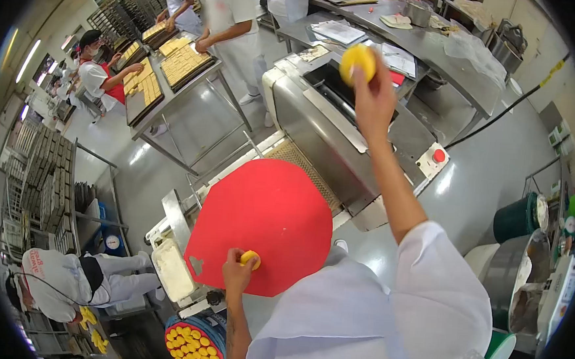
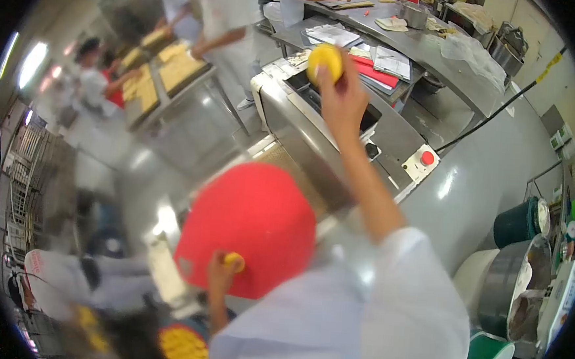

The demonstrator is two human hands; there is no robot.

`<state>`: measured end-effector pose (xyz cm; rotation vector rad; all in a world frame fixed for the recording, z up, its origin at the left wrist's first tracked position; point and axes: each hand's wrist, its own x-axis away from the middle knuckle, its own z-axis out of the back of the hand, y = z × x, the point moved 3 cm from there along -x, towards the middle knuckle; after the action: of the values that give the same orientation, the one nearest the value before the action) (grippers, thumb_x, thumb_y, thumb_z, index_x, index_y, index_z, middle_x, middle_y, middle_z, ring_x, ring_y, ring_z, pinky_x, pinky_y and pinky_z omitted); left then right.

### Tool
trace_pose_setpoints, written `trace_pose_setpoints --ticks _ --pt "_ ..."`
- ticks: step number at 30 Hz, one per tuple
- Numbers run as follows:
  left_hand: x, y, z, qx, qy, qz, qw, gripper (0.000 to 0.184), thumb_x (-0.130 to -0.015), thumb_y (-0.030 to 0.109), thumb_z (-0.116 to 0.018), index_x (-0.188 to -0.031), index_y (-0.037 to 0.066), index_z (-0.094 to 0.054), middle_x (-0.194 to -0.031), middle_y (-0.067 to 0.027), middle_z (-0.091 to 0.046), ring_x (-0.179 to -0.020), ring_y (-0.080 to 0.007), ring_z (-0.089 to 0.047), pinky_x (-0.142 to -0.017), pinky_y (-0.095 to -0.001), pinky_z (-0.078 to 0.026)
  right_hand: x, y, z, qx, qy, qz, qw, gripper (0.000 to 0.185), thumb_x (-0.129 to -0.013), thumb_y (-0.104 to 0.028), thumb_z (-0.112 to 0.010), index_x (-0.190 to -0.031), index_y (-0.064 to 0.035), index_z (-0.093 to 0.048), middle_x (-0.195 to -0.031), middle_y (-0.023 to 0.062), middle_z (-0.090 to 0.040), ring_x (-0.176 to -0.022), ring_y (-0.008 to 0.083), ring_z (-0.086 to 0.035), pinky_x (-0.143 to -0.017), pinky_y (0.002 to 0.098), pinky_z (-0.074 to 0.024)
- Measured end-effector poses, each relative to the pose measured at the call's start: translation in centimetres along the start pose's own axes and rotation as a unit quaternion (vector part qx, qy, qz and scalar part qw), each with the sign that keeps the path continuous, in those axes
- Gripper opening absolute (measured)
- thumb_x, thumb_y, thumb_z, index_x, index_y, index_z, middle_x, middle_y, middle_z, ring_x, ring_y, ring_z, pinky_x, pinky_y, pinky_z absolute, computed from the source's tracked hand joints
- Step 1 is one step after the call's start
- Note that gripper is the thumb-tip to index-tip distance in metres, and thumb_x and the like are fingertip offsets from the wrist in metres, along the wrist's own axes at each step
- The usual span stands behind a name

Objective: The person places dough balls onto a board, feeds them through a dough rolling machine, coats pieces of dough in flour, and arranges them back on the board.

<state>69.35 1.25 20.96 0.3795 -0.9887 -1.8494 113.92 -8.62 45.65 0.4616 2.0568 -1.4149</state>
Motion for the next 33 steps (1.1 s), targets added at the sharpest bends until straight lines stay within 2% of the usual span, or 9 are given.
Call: trace_pose_setpoints --ticks 5,7,10,16,20,23,27,30,33 --pt "-1.3 5.5 1.0 0.194 0.111 -0.056 0.973 0.031 -0.093 0.016 -0.072 -0.116 -0.002 -0.062 -0.1 -0.0093 -0.068 -0.09 -0.0157 -0.065 -0.079 -0.0288 -0.053 -2.0 10.0 1.8 0.376 -0.285 0.004 0.881 0.046 -0.091 -0.035 -0.068 -0.125 -0.0035 -0.065 -0.12 0.027 -0.065 -0.102 0.0399 -0.064 -0.091 0.0492 -0.0497" --pt "-1.9 11.8 1.2 0.23 0.122 -0.053 0.964 0.03 -0.097 0.015 -0.067 -0.12 -0.003 -0.061 -0.105 -0.0093 -0.067 -0.09 -0.0164 -0.066 -0.079 -0.0289 -0.053 5.6 5.8 1.1 0.351 -0.249 0.024 0.902 0.055 -0.083 -0.036 -0.077 -0.126 -0.0037 -0.063 -0.113 0.0195 -0.068 -0.103 0.0376 -0.064 -0.09 0.0451 -0.0504" --pt "-3.4 18.1 -2.6 0.362 0.057 -0.057 0.929 0.035 -0.103 0.026 -0.057 -0.124 -0.002 -0.059 -0.112 -0.0118 -0.065 -0.094 -0.0173 -0.066 -0.072 -0.0319 -0.057 13.4 -2.4 -0.2 0.073 -0.52 -0.097 0.846 0.061 -0.085 -0.033 -0.077 -0.136 -0.0073 -0.057 -0.118 0.0163 -0.066 -0.111 0.0295 -0.064 -0.093 0.0398 -0.0514" --pt "-3.8 23.6 -6.6 0.532 -0.112 -0.003 0.839 0.039 -0.105 0.037 -0.051 -0.118 0.002 -0.061 -0.104 -0.011 -0.064 -0.097 -0.0218 -0.066 -0.077 -0.0398 -0.058 1.2 -2.1 5.2 0.132 -0.225 0.024 0.965 0.034 -0.089 -0.024 -0.072 -0.121 -0.0121 -0.071 -0.117 0.0122 -0.071 -0.103 0.0279 -0.069 -0.089 0.0364 -0.0539" --pt "-5.0 19.4 -10.0 0.682 -0.307 0.041 0.662 0.04 -0.105 0.041 -0.049 -0.115 0.003 -0.059 -0.106 -0.0083 -0.062 -0.105 -0.0231 -0.065 -0.095 -0.0448 -0.053 -0.4 4.3 9.6 0.418 -0.304 0.068 0.853 0.032 -0.089 -0.024 -0.072 -0.119 -0.0118 -0.072 -0.12 0.0126 -0.07 -0.101 0.0296 -0.069 -0.089 0.0381 -0.0538" --pt "-4.1 22.8 -11.3 0.569 -0.16 -0.007 0.807 0.054 -0.105 0.047 -0.046 -0.134 0.003 -0.05 -0.12 -0.0098 -0.06 -0.119 -0.0252 -0.059 -0.104 -0.0467 -0.047 3.2 1.4 9.6 0.36 -0.382 0.003 0.851 0.038 -0.087 -0.025 -0.073 -0.122 -0.0111 -0.07 -0.119 0.0118 -0.07 -0.101 0.0307 -0.066 -0.09 0.0405 -0.0521" --pt "-3.1 30.4 -10.2 0.625 -0.202 -0.063 0.752 0.066 -0.105 0.045 -0.045 -0.153 0.004 -0.028 -0.144 -0.0147 -0.048 -0.137 -0.0294 -0.044 -0.114 -0.0474 -0.036 9.4 -4.2 5.8 0.158 -0.415 0.09 0.891 0.053 -0.083 -0.022 -0.076 -0.133 -0.0104 -0.063 -0.109 0.0117 -0.071 -0.087 0.0307 -0.067 -0.082 0.0398 -0.0546" --pt "-3.5 30.1 -8.9 0.719 -0.258 -0.099 0.638 0.07 -0.105 0.042 -0.045 -0.158 0.005 -0.019 -0.154 -0.0172 -0.039 -0.145 -0.0317 -0.035 -0.119 -0.0483 -0.03 2.2 -3.4 5.7 0.18 -0.252 0.033 0.95 0.046 -0.087 -0.019 -0.074 -0.132 -0.0111 -0.064 -0.106 0.013 -0.072 -0.083 0.031 -0.069 -0.076 0.0372 -0.0565" --pt "-3.5 24.9 -7.0 0.583 -0.113 -0.11 0.797 0.065 -0.105 0.041 -0.046 -0.156 0.005 -0.028 -0.155 -0.0189 -0.037 -0.145 -0.0323 -0.034 -0.118 -0.0481 -0.03 -5.4 0.7 4.3 0.203 -0.069 0.165 0.963 0.038 -0.092 -0.022 -0.071 -0.129 -0.0122 -0.067 -0.104 0.0135 -0.073 -0.084 0.0287 -0.07 -0.075 0.0357 -0.0556"
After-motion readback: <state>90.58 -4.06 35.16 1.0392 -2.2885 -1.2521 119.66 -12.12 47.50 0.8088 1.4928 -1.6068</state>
